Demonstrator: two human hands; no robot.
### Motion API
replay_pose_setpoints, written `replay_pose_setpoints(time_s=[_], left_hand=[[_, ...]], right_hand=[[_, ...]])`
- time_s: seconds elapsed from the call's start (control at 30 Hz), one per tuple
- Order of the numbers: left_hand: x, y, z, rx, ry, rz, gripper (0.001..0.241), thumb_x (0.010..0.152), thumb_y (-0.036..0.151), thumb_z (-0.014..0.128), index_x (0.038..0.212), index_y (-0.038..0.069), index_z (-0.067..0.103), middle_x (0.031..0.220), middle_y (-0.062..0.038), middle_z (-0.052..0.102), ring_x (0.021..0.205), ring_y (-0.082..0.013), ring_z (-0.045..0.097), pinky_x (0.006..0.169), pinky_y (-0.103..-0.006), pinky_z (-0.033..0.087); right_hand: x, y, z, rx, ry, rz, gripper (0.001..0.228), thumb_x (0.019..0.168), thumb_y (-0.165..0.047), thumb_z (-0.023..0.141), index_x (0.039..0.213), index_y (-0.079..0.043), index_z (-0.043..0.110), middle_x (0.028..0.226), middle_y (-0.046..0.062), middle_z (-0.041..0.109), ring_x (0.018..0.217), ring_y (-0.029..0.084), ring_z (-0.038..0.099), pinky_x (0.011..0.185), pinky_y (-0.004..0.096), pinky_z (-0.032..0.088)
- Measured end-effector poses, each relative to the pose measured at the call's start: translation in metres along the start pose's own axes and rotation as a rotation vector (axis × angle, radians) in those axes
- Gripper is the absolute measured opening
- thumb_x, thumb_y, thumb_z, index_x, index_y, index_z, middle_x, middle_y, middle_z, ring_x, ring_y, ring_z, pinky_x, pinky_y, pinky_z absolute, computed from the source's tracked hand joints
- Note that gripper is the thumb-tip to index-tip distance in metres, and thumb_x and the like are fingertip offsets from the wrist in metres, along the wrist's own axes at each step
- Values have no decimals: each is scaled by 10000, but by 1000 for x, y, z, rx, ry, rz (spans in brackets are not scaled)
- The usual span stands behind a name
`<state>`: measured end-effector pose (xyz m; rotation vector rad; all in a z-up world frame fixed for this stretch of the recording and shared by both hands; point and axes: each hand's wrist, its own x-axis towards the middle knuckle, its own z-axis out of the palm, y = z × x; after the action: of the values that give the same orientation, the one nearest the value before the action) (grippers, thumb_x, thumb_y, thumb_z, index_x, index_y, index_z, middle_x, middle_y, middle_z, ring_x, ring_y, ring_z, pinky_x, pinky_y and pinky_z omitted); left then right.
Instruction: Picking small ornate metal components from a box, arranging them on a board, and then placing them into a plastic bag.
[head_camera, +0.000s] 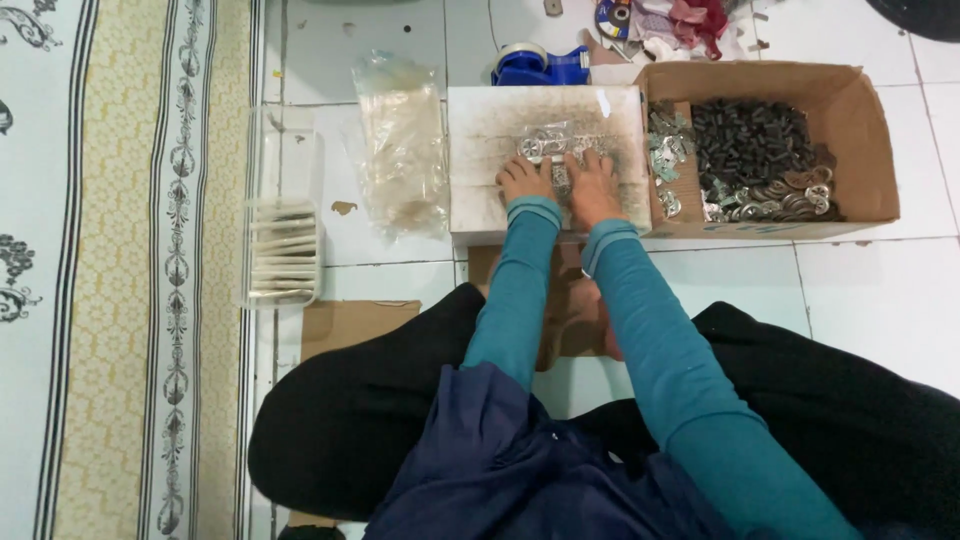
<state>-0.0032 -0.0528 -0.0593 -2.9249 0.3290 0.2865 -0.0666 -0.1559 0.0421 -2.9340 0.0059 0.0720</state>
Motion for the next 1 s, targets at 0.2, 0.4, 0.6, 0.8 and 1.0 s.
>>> replay_pose_setpoints(time_s=[0.2, 0.4, 0.6, 0.8, 1.0], left_hand=[[-28, -8, -37, -43, 36, -1, 734, 994, 445, 592, 1618, 265, 250, 1476, -340, 391, 1297, -502, 461, 949, -572, 359], [-34, -13, -46, -57, -64, 57, 815, 998, 438, 593, 1645, 201, 156, 1531, -385, 291, 1347, -552, 381, 987, -588, 327], [-42, -15, -50, -32, -29, 65, 781, 1023, 422, 584, 1645, 175, 180, 1531, -372, 297, 1325, -535, 395, 979, -595, 352], [-42, -18, -41, -32, 52, 57, 666, 1060, 440, 493, 1604, 177, 215, 1503, -341, 323, 1269, -489, 438, 931, -571, 391], [-33, -16, -16, -44, 158, 70, 635, 1074, 416, 481, 1597, 170, 219, 1461, -347, 357, 1220, -494, 466, 867, -575, 415]], right_hand=[[-8, -18, -13, -2, 7, 52, 590, 960, -42, 533, 1536, -167, 499, 1490, 154, 395, 1258, 398, 394, 966, 513, 444], [-19, -28, -18, -23, 5, 77, 557, 988, -49, 480, 1530, -171, 516, 1487, 123, 401, 1289, 383, 380, 984, 482, 443], [-17, -26, -12, -23, 24, 89, 567, 959, -58, 503, 1512, -181, 539, 1469, 111, 435, 1281, 365, 409, 965, 478, 468], [-6, -22, -1, -45, 89, 68, 520, 971, -29, 504, 1463, -175, 581, 1377, 135, 482, 1244, 380, 445, 911, 474, 502], [-5, -23, 0, -38, 110, 98, 480, 993, -44, 481, 1440, -187, 586, 1369, 112, 491, 1227, 361, 461, 916, 477, 505]])
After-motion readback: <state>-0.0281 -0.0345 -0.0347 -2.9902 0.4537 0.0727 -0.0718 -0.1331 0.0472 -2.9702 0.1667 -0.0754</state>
